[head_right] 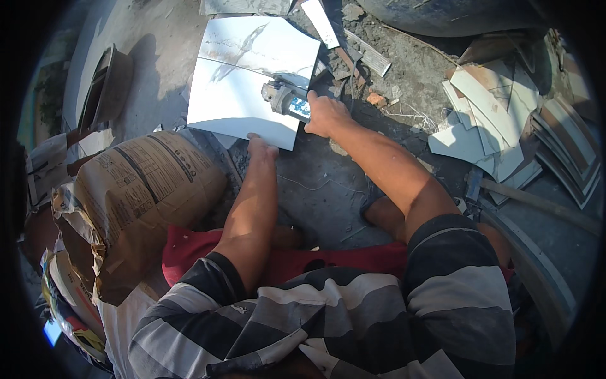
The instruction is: The recorder measures, marks, and cuts a ceramic tile with an angle grinder to fit a floor section.
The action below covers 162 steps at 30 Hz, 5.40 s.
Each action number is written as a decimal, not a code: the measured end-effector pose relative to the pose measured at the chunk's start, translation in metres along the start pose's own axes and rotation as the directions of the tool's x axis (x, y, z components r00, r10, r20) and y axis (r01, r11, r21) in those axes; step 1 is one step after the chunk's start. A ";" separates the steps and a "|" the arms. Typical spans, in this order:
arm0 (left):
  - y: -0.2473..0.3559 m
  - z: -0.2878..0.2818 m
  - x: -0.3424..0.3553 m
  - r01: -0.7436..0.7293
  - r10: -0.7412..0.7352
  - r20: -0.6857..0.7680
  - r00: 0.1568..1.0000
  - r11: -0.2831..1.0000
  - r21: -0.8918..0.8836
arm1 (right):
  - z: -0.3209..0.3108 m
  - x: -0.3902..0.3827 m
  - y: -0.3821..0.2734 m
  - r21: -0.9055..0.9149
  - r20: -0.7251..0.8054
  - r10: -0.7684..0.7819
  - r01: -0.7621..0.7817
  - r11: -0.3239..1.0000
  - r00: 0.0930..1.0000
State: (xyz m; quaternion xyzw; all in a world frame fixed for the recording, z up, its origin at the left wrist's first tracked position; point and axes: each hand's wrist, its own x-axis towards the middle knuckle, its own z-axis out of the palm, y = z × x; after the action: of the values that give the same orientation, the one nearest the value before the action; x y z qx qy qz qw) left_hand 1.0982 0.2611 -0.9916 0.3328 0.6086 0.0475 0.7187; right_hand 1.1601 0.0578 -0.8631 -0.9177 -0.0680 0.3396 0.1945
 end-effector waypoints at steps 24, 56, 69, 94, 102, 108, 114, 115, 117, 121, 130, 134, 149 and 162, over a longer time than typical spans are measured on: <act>-0.004 -0.003 0.012 -0.014 0.016 0.061 0.998 1.000 -0.027 | 0.004 -0.018 0.026 0.007 -0.006 -0.004 0.004 1.000 1.000; 0.003 0.000 0.003 -0.003 0.006 0.028 1.000 0.994 -0.113 | -0.019 -0.048 0.054 0.079 -0.004 0.021 -0.021 0.997 1.000; 0.011 0.012 -0.025 0.026 -0.011 -0.137 0.991 0.994 0.109 | -0.097 -0.002 0.048 0.293 -0.471 -0.065 0.226 0.929 0.880; 0.055 0.132 -0.134 0.046 0.144 0.757 0.637 0.973 -0.225 | -0.064 0.023 -0.051 0.311 -0.455 0.029 0.128 0.942 0.890; -0.006 0.120 -0.143 -0.015 0.111 0.916 0.385 0.993 -0.113 | -0.097 0.017 -0.040 0.328 -0.516 -0.013 0.212 0.921 0.856; -0.016 0.126 -0.171 -0.455 -0.239 0.959 0.156 0.844 0.284 | -0.134 -0.019 0.005 0.263 -0.484 -0.183 0.342 0.902 0.856; -0.045 0.080 -0.143 -0.656 -0.365 0.893 0.262 0.611 0.442 | -0.128 -0.043 0.085 0.065 -0.480 -0.172 0.230 0.971 0.860; -0.039 0.072 -0.127 -0.553 -0.549 0.774 0.314 0.557 0.620 | -0.115 -0.043 0.106 0.060 -0.480 -0.089 0.134 0.989 0.872; -0.026 0.035 -0.097 -0.306 -0.779 0.518 0.353 0.427 0.851 | -0.089 -0.044 0.131 0.125 -0.456 0.063 -0.006 0.992 0.888; 0.010 -0.049 -0.040 -0.046 -0.762 0.151 0.630 0.158 0.986 | -0.024 -0.030 0.137 0.240 -0.559 0.204 -0.079 0.968 0.803; 0.030 -0.044 -0.037 0.132 -0.319 0.264 0.910 0.828 0.544 | 0.004 -0.014 0.194 0.147 -0.684 0.456 -0.504 0.851 0.570; 0.028 -0.039 -0.027 0.214 -0.293 0.237 0.926 0.927 0.309 | 0.010 -0.005 0.204 0.134 -0.717 0.489 -0.590 0.796 0.497; 0.020 -0.062 -0.030 0.091 -0.062 0.328 0.942 0.993 -0.072 | 0.033 -0.027 0.185 0.137 -0.470 0.470 -0.465 0.875 0.747; 0.196 -0.008 -0.232 -0.050 0.038 0.242 0.969 0.998 0.043 | -0.102 -0.206 0.139 0.105 -0.062 0.501 -0.494 0.863 0.863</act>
State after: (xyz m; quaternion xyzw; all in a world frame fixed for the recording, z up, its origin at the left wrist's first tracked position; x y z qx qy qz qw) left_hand 1.0977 0.3062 -0.6910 0.3671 0.5102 0.0078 0.7777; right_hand 1.0694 -0.1537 -0.7254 -0.9088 0.1943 0.3408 0.1421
